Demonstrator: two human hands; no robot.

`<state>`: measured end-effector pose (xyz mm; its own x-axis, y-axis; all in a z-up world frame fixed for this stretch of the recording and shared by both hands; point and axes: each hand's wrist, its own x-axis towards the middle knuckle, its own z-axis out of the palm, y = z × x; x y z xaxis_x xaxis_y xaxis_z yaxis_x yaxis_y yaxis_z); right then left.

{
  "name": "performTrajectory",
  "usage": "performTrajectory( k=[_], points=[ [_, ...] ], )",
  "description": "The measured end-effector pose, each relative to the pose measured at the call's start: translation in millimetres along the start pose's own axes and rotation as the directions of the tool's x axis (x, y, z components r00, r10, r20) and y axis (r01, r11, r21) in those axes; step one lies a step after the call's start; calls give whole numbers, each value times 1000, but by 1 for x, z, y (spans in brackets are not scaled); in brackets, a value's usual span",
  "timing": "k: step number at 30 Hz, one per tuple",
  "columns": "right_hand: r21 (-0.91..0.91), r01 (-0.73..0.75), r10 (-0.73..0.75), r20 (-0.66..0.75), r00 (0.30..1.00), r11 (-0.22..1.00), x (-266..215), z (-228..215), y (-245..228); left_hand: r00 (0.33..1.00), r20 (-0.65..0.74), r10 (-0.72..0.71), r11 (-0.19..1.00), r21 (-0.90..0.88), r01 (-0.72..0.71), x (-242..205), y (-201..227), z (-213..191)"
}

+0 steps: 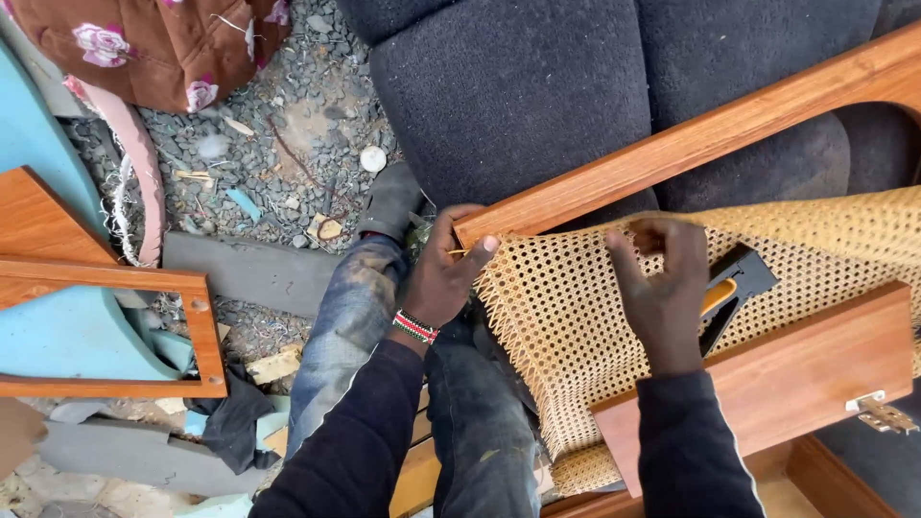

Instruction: Stapling woven cane webbing to a wooden furniture frame using a manual staple gun.

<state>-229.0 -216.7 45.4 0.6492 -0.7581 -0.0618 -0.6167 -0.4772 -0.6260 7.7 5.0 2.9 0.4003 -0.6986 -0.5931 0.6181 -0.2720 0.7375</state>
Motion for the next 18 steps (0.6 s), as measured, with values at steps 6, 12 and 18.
performTrajectory(
  k=[6,12,18],
  points=[
    [187,-72,80,-35,996,980,45,35,-46,940,-14,342,928,165,-335,5,9,6],
    [211,-23,38,-67,997,977,49,39,-50,934,136,330,870,340,-357,0,35,18],
    [215,-15,17,-7,1000,977,52,28,-48,930,190,314,841,399,-366,7,18,9]
  ],
)
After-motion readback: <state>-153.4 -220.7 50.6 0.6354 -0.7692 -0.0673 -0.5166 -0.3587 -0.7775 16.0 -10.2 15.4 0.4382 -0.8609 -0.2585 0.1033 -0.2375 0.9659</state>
